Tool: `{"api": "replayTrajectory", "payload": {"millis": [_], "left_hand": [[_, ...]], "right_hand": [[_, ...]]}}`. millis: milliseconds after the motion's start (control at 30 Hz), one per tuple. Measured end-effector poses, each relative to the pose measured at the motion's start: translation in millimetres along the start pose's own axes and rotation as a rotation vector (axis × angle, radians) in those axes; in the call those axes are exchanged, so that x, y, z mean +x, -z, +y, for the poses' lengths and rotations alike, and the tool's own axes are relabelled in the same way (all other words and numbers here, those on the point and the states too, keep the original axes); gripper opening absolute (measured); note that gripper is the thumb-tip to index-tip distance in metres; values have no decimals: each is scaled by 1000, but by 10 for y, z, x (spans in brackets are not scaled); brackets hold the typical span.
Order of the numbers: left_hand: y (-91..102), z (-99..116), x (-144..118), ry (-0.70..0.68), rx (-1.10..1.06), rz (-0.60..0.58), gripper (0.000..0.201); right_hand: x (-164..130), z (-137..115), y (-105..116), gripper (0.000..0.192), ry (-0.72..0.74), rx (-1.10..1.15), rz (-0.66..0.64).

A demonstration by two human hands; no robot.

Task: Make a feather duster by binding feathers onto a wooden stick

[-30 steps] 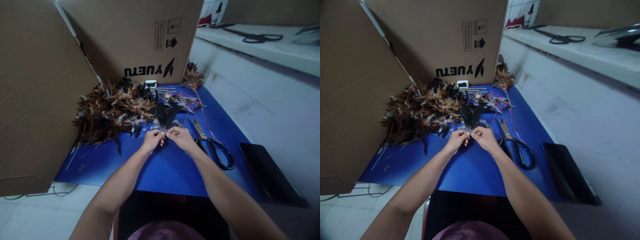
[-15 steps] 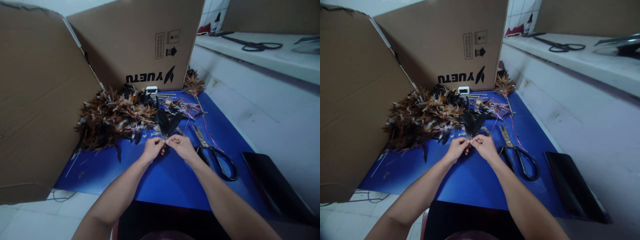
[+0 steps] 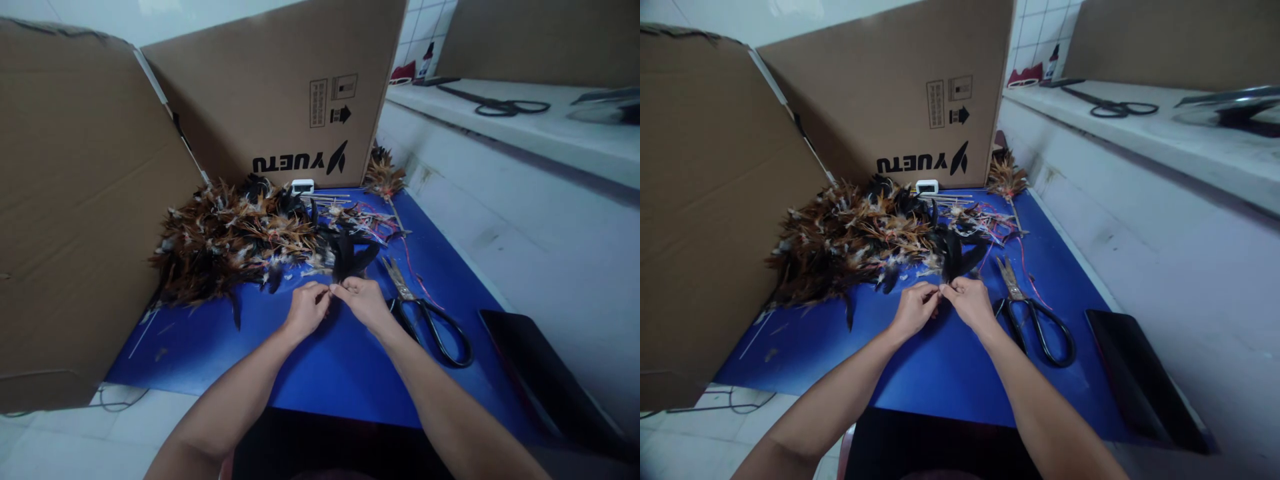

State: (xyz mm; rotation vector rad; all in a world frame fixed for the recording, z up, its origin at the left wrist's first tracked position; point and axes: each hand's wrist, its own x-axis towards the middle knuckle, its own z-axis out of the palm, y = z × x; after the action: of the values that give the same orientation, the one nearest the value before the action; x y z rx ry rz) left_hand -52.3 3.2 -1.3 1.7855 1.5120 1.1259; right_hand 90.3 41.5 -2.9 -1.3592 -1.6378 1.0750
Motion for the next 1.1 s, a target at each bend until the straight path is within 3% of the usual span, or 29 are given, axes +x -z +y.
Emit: {"api": "replayTrajectory", "payload": {"millis": [133,467,700,900,967,1100], "left_hand": [[81,21,6,-22,28,-102,23],[161,48,-4,-175,177,-140,22],[203,-36,25,-130,103,-233,17],[224,10,40,-168,149,-154,12],[208,13,33,-101,71,-131,12],[119,-12,11,192,-260,-161,20]], "right_hand": [[-2,-93,76,37,-8,59,-77],[37,-63,163,35,14,38,-196],[36,-74,195,34,-40,145,-259],[30,-110,205,28,-100,206,-337],[33,-121,208,27,-121,231,-345],[42,-135,213,26,-175,296,-353]]}}
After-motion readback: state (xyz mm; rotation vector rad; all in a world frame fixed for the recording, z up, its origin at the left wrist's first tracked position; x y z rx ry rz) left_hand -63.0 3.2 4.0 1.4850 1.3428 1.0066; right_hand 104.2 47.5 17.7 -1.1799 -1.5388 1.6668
